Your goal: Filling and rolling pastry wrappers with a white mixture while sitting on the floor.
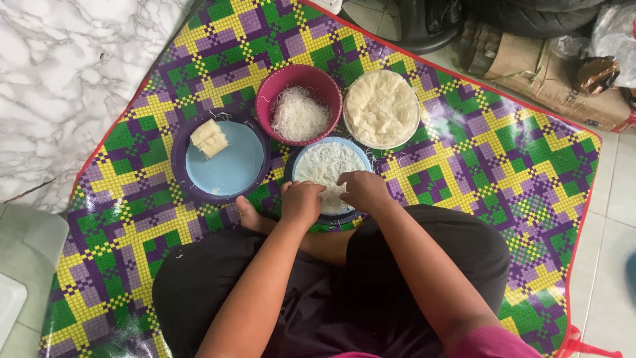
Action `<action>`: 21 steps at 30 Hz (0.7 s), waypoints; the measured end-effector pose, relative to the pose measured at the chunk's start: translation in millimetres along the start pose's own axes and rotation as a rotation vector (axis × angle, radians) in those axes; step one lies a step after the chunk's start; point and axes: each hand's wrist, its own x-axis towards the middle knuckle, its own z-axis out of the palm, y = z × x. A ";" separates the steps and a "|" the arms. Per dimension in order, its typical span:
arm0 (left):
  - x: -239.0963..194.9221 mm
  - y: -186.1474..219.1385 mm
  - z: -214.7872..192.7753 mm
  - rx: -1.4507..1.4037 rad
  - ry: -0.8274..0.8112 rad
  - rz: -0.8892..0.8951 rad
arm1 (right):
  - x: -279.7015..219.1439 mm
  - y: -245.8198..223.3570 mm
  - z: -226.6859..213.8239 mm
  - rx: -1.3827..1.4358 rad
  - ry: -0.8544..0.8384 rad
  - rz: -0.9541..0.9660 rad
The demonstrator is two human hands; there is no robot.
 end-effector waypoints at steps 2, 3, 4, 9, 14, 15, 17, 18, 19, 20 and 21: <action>1.0 -3.3 3.8 0.011 0.006 0.009 | 4.1 1.3 8.6 -0.025 0.028 -0.041; 1.4 -4.9 5.8 0.024 0.013 0.018 | 5.9 2.0 12.8 -0.050 0.059 -0.083; 2.9 -5.4 6.5 0.023 0.012 0.018 | 4.3 -2.5 11.6 -0.050 0.057 -0.083; 1.9 -2.3 4.1 0.146 0.002 0.079 | 16.1 2.8 32.0 -0.131 0.092 -0.144; 11.4 -18.7 28.7 0.198 0.063 0.106 | 17.7 2.9 33.4 -0.192 0.073 -0.129; 12.7 -20.8 32.3 0.219 0.082 0.112 | 16.7 2.5 32.4 -0.191 0.071 -0.122; 11.0 -15.8 26.3 0.189 0.098 0.123 | 14.2 2.9 31.1 -0.143 0.065 -0.120; 9.5 -13.4 23.3 0.160 0.113 0.133 | 12.7 2.8 30.9 -0.095 0.059 -0.119; 9.8 -14.0 24.7 0.159 0.112 0.133 | 10.6 1.9 27.3 -0.094 0.058 -0.118; 11.0 -15.1 25.2 0.161 0.111 0.126 | 9.5 0.6 23.2 -0.085 0.042 -0.111; 12.2 -16.2 25.7 0.162 0.110 0.119 | 8.5 -0.8 19.0 -0.076 0.025 -0.104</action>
